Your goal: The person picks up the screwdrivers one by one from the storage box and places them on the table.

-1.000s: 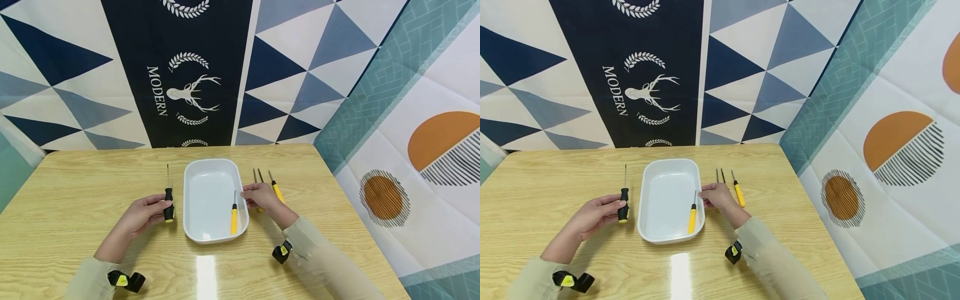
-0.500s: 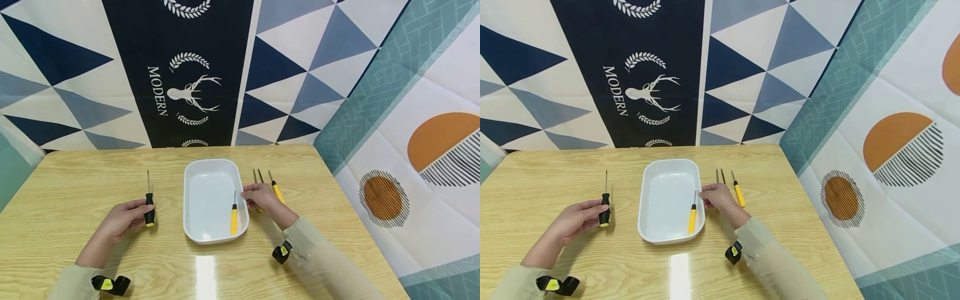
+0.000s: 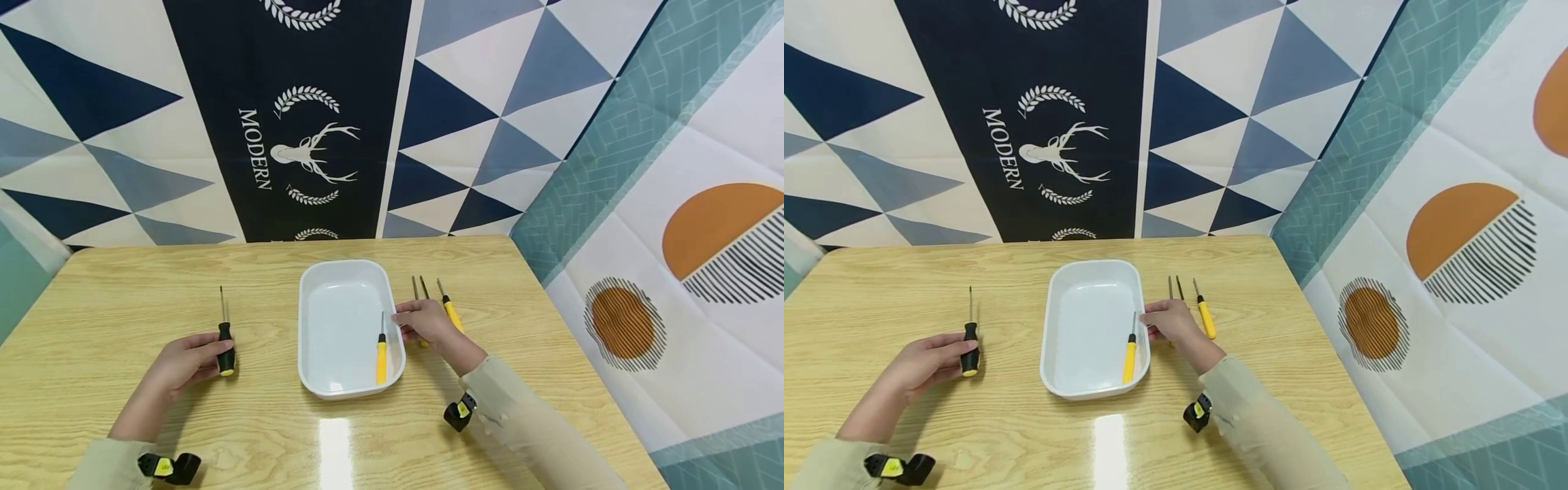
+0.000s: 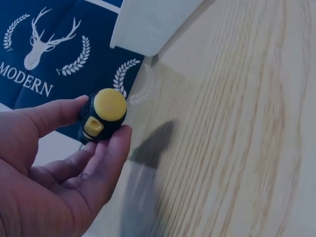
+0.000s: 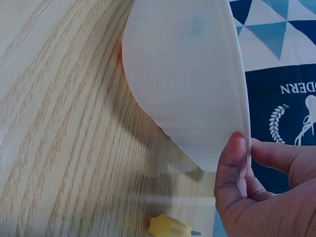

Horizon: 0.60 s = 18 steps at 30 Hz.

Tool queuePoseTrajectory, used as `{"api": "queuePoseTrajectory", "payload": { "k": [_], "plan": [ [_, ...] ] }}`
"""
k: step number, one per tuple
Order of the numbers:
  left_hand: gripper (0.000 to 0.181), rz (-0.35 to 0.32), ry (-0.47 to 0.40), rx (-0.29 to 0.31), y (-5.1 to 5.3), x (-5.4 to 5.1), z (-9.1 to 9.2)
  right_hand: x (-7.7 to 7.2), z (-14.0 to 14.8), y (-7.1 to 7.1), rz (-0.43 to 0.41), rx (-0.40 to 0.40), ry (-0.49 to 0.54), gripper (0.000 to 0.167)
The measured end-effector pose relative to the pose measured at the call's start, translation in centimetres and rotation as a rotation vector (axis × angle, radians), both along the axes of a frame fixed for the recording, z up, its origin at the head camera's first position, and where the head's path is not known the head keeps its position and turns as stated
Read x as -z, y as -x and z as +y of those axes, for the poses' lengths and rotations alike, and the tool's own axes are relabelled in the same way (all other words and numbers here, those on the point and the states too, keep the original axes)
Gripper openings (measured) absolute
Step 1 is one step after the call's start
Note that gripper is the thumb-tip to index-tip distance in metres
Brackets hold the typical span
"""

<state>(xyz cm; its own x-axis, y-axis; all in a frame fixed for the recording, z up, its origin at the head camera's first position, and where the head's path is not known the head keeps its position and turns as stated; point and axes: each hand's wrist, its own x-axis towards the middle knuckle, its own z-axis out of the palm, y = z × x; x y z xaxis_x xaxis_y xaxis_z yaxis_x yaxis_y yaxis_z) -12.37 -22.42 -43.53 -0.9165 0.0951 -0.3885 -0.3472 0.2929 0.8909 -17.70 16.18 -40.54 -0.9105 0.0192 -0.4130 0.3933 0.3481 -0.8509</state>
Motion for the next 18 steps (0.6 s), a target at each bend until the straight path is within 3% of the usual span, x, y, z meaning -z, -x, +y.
{"api": "queuePoseTrajectory", "payload": {
  "k": [11,18],
  "plan": [
    [0.072,-0.009,0.044,-0.044,-0.05,0.3,-0.62,-0.01,-0.01,-0.08,0.003,-0.012,-0.007,0.025],
    [0.067,0.006,0.097,-0.042,-0.03,0.43,-0.53,-0.08,0.03,-0.25,0.001,-0.009,-0.003,0.024]
  ]
}}
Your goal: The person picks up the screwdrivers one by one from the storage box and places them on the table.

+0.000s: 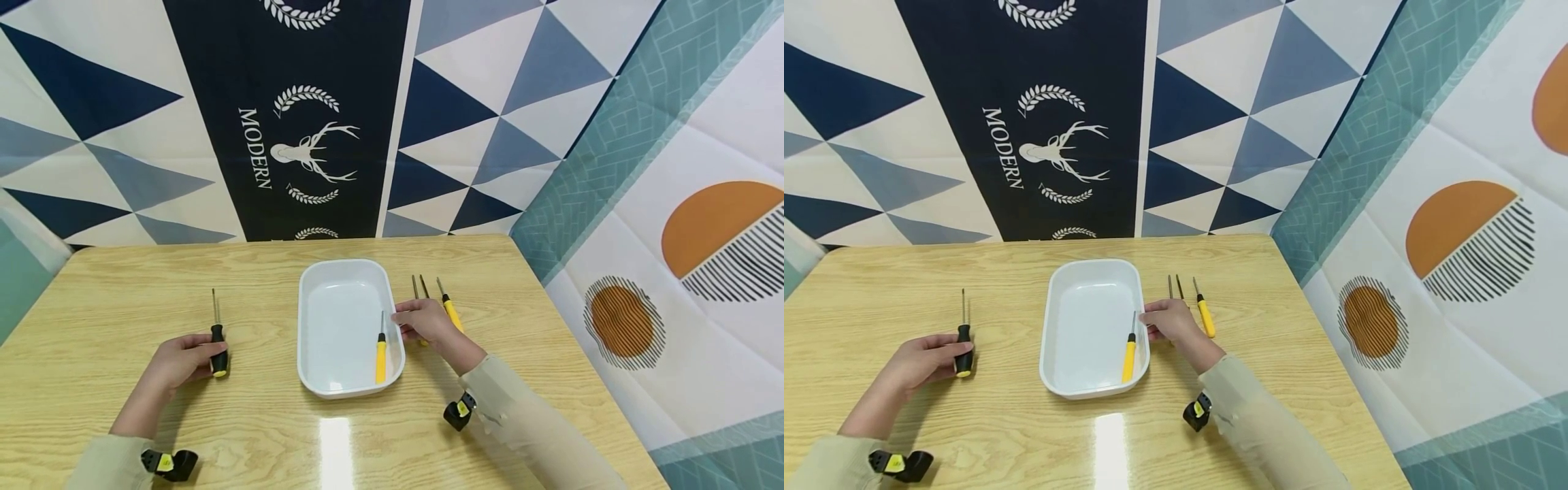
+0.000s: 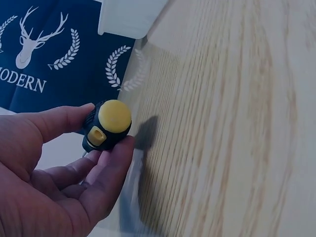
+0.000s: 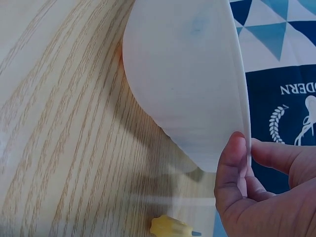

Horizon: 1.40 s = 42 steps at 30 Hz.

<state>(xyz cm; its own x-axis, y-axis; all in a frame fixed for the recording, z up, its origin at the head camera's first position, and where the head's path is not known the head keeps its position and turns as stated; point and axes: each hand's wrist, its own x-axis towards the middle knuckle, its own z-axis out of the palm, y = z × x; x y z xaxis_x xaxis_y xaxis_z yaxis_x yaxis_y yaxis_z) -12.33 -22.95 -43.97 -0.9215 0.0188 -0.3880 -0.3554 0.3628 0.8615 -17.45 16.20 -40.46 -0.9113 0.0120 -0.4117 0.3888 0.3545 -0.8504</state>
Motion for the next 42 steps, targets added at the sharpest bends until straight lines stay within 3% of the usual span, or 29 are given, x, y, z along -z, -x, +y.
{"api": "queuePoseTrajectory", "payload": {
  "k": [19,29,42],
  "plan": [
    [0.066,-0.015,0.099,0.018,0.23,0.14,-0.29,0.16,0.04,-0.02,-0.002,0.005,0.022,0.026],
    [0.059,0.03,0.229,0.016,0.28,0.24,-0.04,0.32,0.05,0.12,0.011,-0.008,0.017,0.027],
    [0.057,0.049,0.282,0.006,0.16,0.18,0.26,0.39,-0.03,0.09,0.012,0.002,0.007,0.025]
  ]
}}
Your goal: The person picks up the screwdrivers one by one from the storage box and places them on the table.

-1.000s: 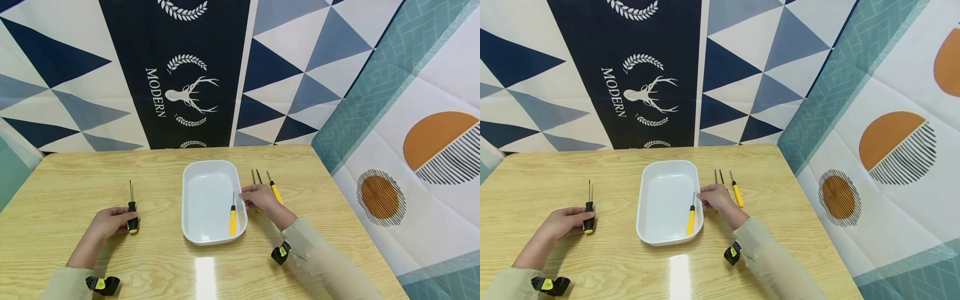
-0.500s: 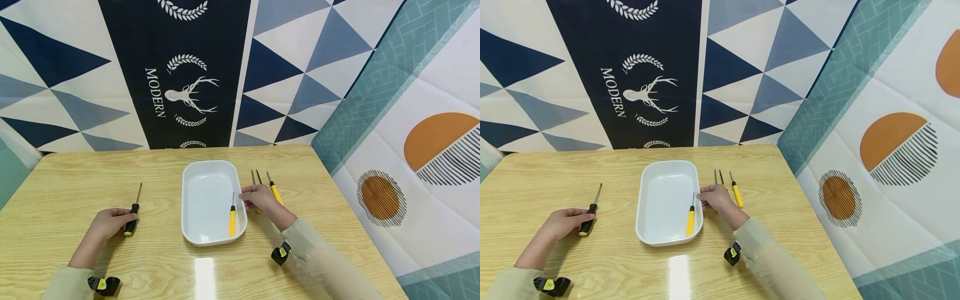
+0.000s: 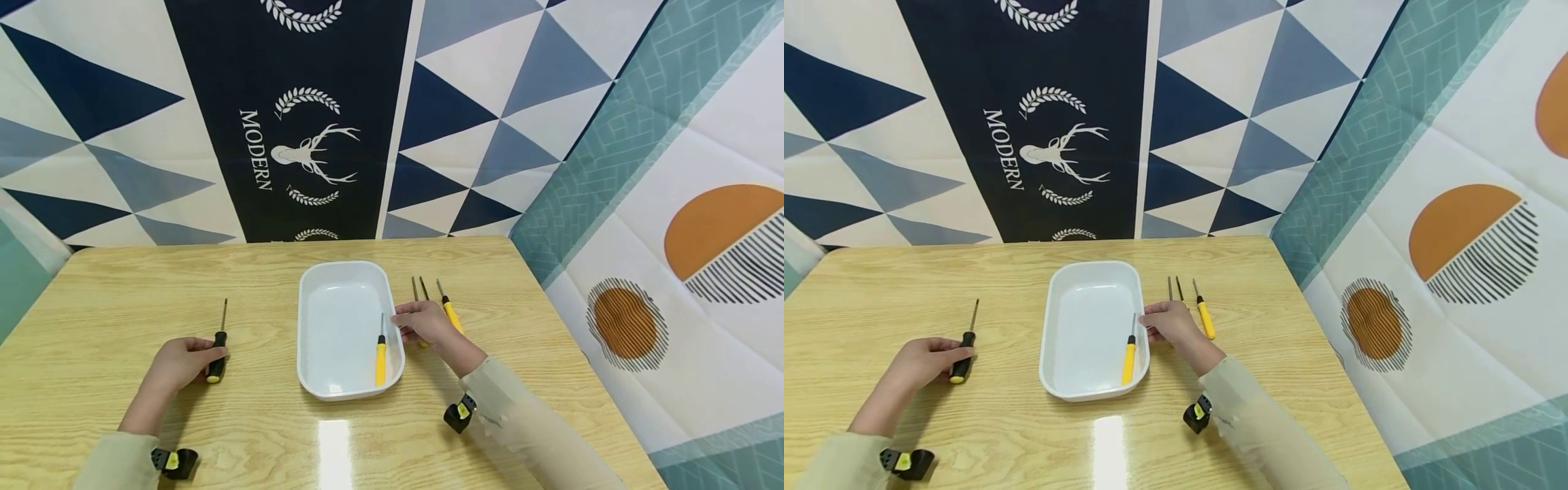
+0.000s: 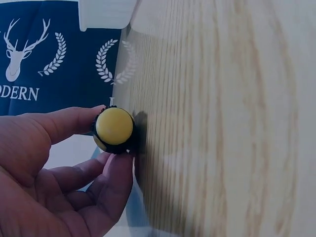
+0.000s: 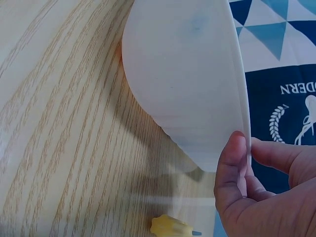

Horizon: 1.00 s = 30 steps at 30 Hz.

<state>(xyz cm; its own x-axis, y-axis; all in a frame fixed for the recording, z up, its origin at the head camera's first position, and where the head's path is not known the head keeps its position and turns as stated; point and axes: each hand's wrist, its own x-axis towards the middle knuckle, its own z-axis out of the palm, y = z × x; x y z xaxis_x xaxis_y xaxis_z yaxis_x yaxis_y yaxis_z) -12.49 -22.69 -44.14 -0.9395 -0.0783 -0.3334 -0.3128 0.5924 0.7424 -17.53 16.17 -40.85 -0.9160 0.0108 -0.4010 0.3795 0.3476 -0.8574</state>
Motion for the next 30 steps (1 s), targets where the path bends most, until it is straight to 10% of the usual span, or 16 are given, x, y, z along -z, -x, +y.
{"api": "queuePoseTrajectory", "payload": {
  "k": [30],
  "plan": [
    [0.063,-0.019,-0.088,-0.003,-0.4,0.18,-0.92,0.1,0.07,0.08,0.001,-0.002,0.023,0.026]
  ]
}}
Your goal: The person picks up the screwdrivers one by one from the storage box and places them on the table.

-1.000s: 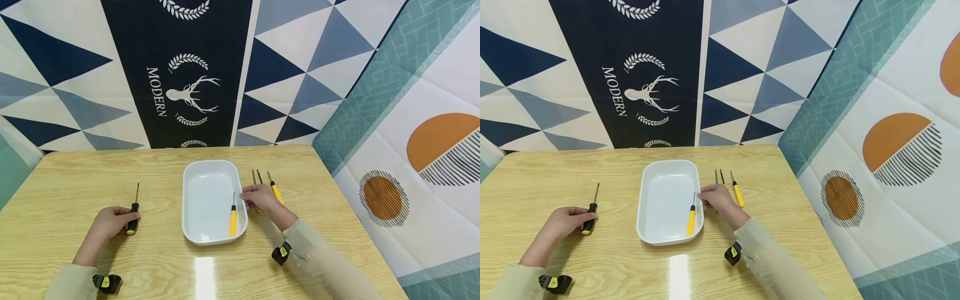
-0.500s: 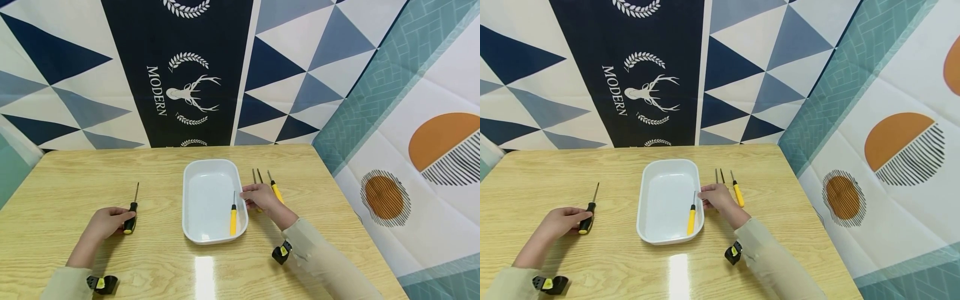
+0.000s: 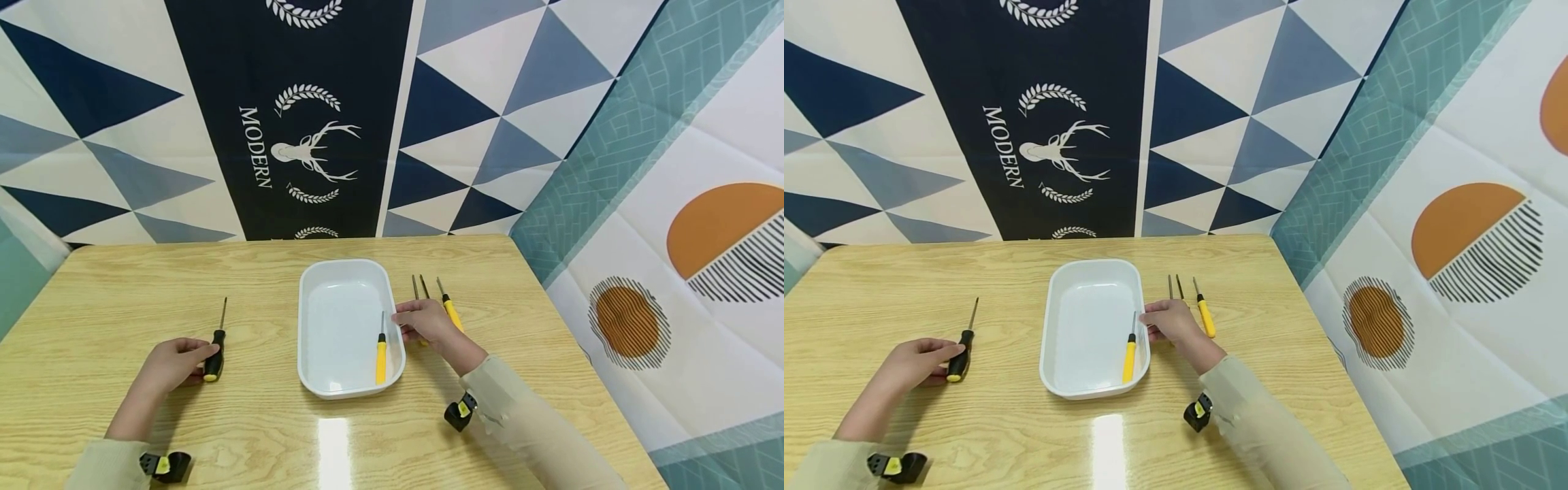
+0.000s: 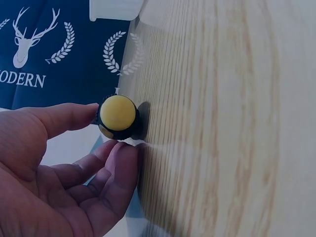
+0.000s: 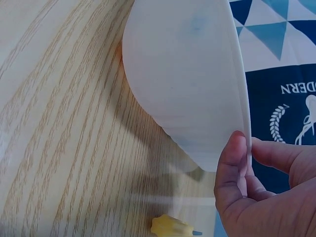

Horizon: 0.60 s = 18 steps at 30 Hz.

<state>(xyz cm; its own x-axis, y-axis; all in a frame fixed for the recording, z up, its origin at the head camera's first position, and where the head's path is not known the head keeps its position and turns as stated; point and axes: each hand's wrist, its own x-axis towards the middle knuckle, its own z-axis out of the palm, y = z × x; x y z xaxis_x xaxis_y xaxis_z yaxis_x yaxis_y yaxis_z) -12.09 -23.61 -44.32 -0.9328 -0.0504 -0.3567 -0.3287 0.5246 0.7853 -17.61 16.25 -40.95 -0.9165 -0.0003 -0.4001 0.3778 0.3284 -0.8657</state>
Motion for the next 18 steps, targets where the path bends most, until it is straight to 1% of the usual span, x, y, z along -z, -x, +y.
{"api": "queuePoseTrajectory", "payload": {
  "k": [7,11,12,15,17,18],
  "plan": [
    [0.065,-0.008,-0.029,-0.021,-0.1,-0.4,-0.1,0.0,0.0,0.0,0.0,0.003,-0.005,0.026],
    [0.065,0.026,-0.016,-0.028,-0.2,-0.9,-0.1,-0.1,0.0,0.0,-0.003,0.004,-0.002,0.026],
    [0.064,0.036,-0.012,-0.048,-0.3,-1.0,-0.1,-0.1,0.0,0.0,-0.005,0.005,0.0,0.026],
    [0.064,0.063,-0.013,-0.06,-0.3,-1.6,0.0,-0.2,0.0,0.0,-0.008,0.004,0.0,0.026],
    [0.066,0.073,-0.033,-0.066,-0.2,-1.6,0.0,-0.2,0.0,-0.1,-0.009,0.004,0.0,0.026],
    [0.066,0.082,-0.039,-0.069,0.0,-1.5,0.0,-0.2,0.0,-0.1,-0.009,0.004,0.0,0.027]
  ]
}}
